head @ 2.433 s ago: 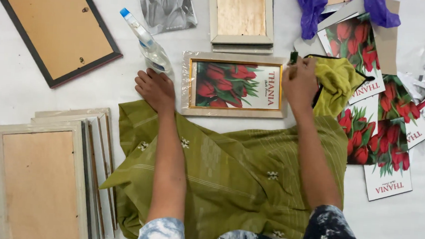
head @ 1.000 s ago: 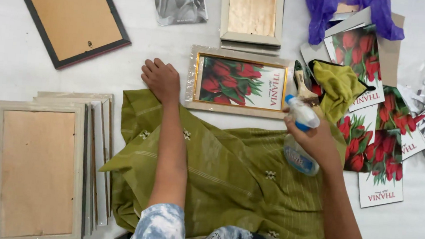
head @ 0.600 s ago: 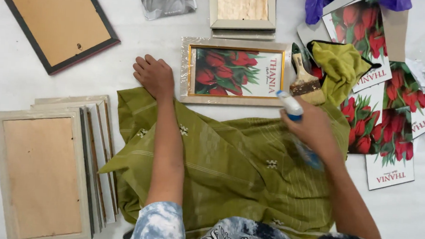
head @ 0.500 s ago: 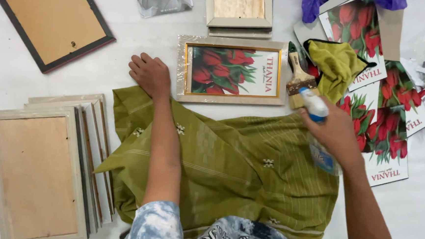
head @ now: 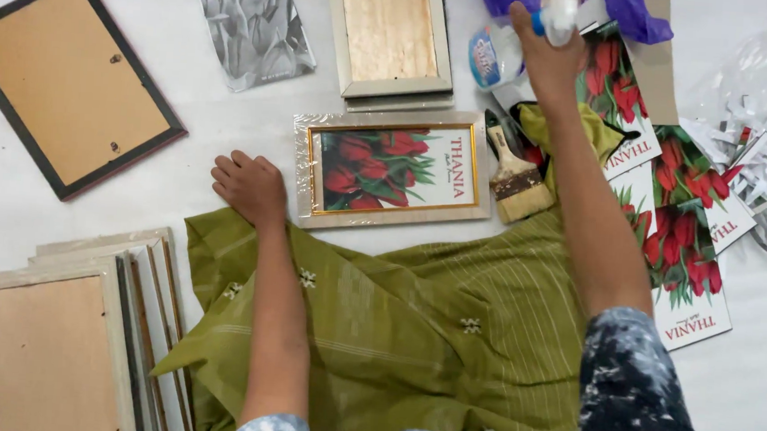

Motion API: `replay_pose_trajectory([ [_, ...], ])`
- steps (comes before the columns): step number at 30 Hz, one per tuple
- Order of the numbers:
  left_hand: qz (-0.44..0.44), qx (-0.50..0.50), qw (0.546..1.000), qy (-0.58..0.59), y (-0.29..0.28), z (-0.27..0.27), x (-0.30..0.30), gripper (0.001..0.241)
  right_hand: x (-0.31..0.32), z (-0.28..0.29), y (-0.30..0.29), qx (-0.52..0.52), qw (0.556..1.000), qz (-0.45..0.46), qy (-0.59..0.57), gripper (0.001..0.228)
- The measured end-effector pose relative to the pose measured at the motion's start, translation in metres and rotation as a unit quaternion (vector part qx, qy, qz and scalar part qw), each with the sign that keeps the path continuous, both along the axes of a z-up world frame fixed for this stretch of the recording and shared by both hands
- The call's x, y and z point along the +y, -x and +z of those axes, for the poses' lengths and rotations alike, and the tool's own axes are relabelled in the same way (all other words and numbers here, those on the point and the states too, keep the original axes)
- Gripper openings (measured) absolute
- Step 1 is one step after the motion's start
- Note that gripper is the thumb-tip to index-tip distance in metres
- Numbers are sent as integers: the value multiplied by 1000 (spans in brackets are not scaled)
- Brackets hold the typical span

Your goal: Cleaning a picture frame and inserting a floral print into it

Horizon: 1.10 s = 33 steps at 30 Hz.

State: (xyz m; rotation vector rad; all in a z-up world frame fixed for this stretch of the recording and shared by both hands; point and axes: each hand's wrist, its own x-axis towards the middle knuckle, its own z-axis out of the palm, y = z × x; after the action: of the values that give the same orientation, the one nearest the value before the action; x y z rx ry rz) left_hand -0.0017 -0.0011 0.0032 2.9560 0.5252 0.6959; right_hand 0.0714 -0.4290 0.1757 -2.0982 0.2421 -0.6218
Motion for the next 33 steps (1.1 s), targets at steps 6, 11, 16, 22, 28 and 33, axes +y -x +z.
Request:
replay_pose_trajectory([
  [6,-5,-12,1000,-16,1,2,-1,13,6,-91,-61,62,995,-20,-73,46],
  [11,-6,15,1000,-20,1,-3,2,13,-11,-102,-41,123,992,32,6,85],
  [16,-9,13,1000,-27,-2,-7,2,9,-60,-105,36,137,951,72,269,73],
  [22,3,10,1000,-9,-4,-10,1,16,-135,-149,128,299,867,-80,391,48],
  [28,10,18,1000,-7,-4,-5,-1,10,-102,-67,168,51,982,-40,178,27],
  [33,3,14,1000,-7,-3,-8,1,13,-104,0,190,-23,981,-24,-191,38],
])
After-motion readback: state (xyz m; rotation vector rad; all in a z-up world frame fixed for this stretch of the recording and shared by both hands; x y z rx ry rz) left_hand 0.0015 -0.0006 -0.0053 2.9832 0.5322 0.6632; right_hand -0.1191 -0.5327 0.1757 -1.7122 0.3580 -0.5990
